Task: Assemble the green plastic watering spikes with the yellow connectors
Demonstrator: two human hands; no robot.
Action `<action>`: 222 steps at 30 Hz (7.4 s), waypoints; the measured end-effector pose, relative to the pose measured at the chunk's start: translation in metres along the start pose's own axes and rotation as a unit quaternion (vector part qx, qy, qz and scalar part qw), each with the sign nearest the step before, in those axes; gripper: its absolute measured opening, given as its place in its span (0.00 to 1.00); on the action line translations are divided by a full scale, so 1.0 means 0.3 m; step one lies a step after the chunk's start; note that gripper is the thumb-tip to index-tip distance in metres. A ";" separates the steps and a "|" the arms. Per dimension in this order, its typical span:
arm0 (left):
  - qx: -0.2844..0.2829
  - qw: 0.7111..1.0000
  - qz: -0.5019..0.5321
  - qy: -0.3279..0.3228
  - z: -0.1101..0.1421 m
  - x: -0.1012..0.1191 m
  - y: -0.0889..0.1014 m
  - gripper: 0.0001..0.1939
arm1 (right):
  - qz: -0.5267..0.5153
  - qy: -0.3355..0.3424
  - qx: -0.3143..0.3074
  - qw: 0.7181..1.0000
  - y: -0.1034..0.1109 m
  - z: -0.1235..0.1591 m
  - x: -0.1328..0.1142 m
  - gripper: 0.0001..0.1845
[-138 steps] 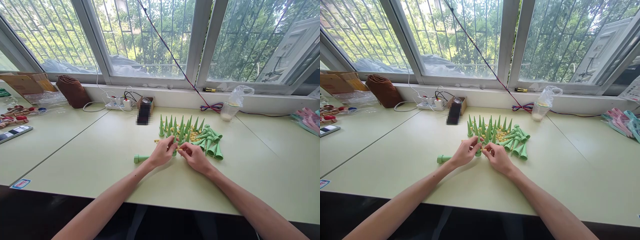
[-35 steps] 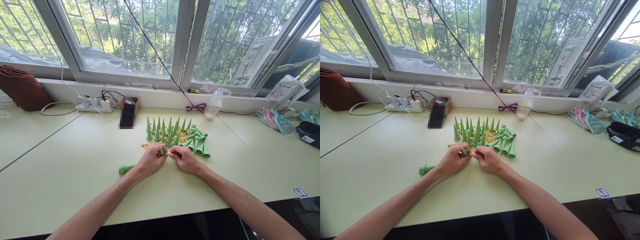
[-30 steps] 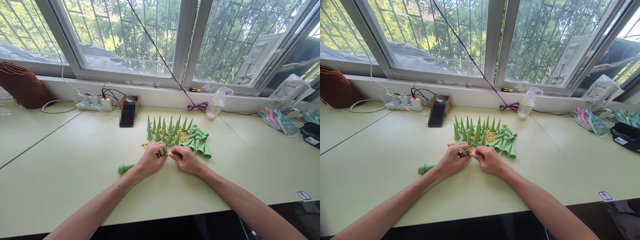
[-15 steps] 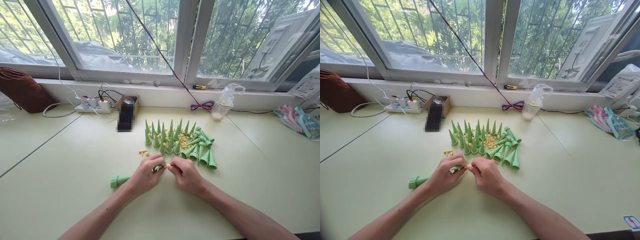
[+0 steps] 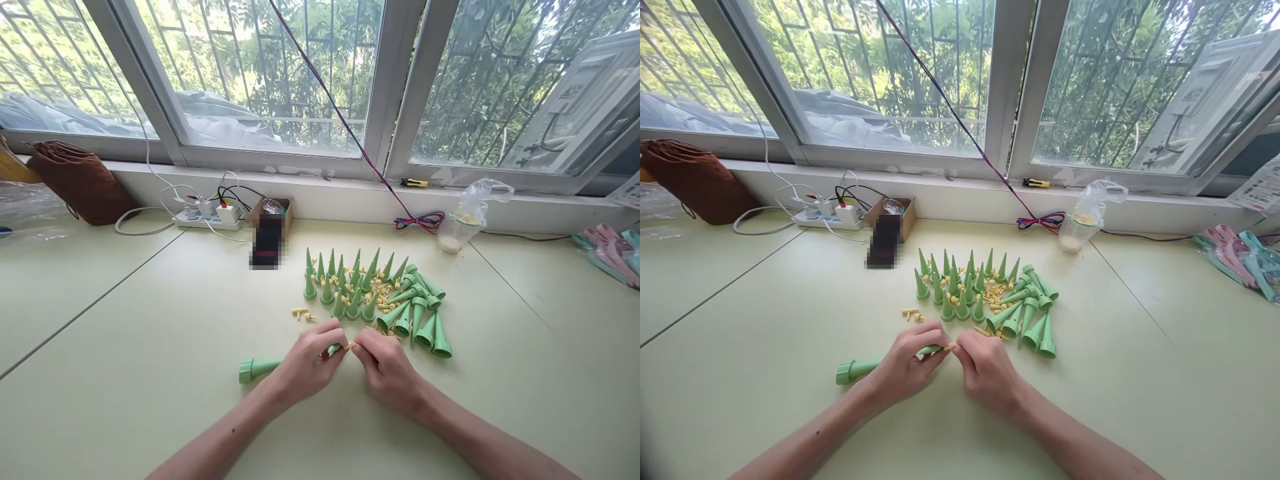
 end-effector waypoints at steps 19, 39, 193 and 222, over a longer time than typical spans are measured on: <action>0.019 0.999 0.008 -0.033 0.014 0.011 -0.015 0.10 | -0.005 -0.005 -0.006 1.000 0.005 0.001 0.007 0.18; 0.050 0.990 -0.036 -0.123 -0.037 0.050 0.001 0.09 | -0.104 -0.094 -0.034 0.990 0.070 -0.071 -0.031 0.21; -0.069 0.906 0.337 0.245 -0.039 0.026 -0.056 0.17 | 0.075 0.137 0.020 0.988 0.097 0.008 -0.023 0.21; -0.040 0.954 0.209 0.213 -0.038 0.019 -0.059 0.13 | 0.049 0.073 0.059 0.994 0.099 -0.012 0.010 0.24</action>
Point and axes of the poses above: each hand's wrist, its own z-axis away from the middle knuckle, its own y-axis out of the back of the hand, x = y × z, the point moved 2 cm from there along -z, towards the middle knuckle, and after that the axes turned 10 degrees about x, right-handed, at the moved point
